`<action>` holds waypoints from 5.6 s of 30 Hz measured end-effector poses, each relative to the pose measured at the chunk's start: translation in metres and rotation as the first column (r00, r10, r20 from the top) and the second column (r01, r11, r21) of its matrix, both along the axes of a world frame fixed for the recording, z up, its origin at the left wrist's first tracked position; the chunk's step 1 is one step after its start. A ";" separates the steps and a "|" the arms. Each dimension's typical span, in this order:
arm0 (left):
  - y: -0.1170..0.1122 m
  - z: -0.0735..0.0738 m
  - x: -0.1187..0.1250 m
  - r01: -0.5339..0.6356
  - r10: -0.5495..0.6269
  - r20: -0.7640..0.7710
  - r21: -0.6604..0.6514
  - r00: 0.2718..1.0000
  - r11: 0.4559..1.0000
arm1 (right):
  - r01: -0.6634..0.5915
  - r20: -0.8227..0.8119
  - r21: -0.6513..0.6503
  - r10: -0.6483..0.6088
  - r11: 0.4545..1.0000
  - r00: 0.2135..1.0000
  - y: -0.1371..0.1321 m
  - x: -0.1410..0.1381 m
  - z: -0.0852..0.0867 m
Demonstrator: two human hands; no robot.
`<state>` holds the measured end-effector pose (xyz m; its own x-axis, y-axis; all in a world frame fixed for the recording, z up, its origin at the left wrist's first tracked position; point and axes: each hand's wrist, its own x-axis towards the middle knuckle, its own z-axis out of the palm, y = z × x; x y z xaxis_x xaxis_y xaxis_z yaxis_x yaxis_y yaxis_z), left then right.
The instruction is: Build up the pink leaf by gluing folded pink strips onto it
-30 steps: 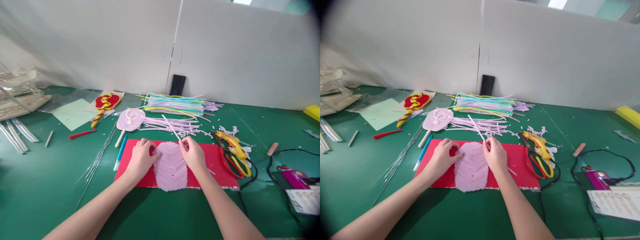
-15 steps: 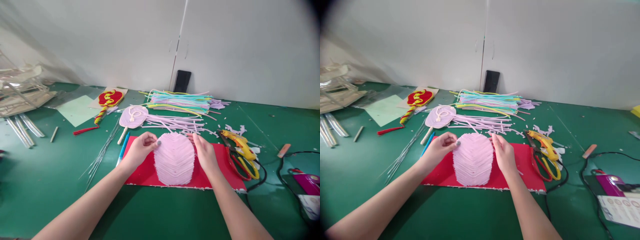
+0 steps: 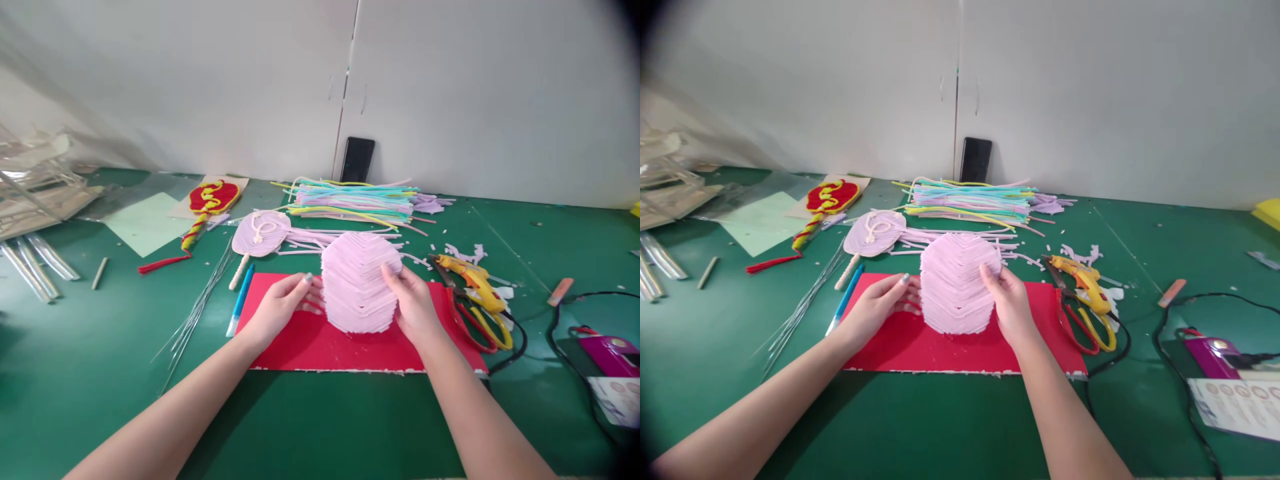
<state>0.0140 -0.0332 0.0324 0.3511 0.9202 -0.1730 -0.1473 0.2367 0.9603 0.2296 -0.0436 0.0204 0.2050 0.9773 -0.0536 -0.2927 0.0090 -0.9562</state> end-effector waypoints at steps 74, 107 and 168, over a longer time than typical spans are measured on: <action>-0.003 0.004 -0.001 0.027 0.050 -0.255 0.291 0.966 0.956 | -0.025 0.008 -0.038 0.026 0.999 1.000 -0.002 -0.002 0.002; -0.003 -0.001 -0.003 -0.014 0.220 -0.390 0.467 0.894 0.884 | -0.114 -0.002 -0.074 0.115 0.991 0.993 -0.005 -0.003 0.001; -0.008 0.000 -0.001 0.249 -0.103 -0.398 0.334 0.911 0.909 | 0.115 -0.049 0.008 -0.114 0.993 0.992 0.001 -0.003 0.002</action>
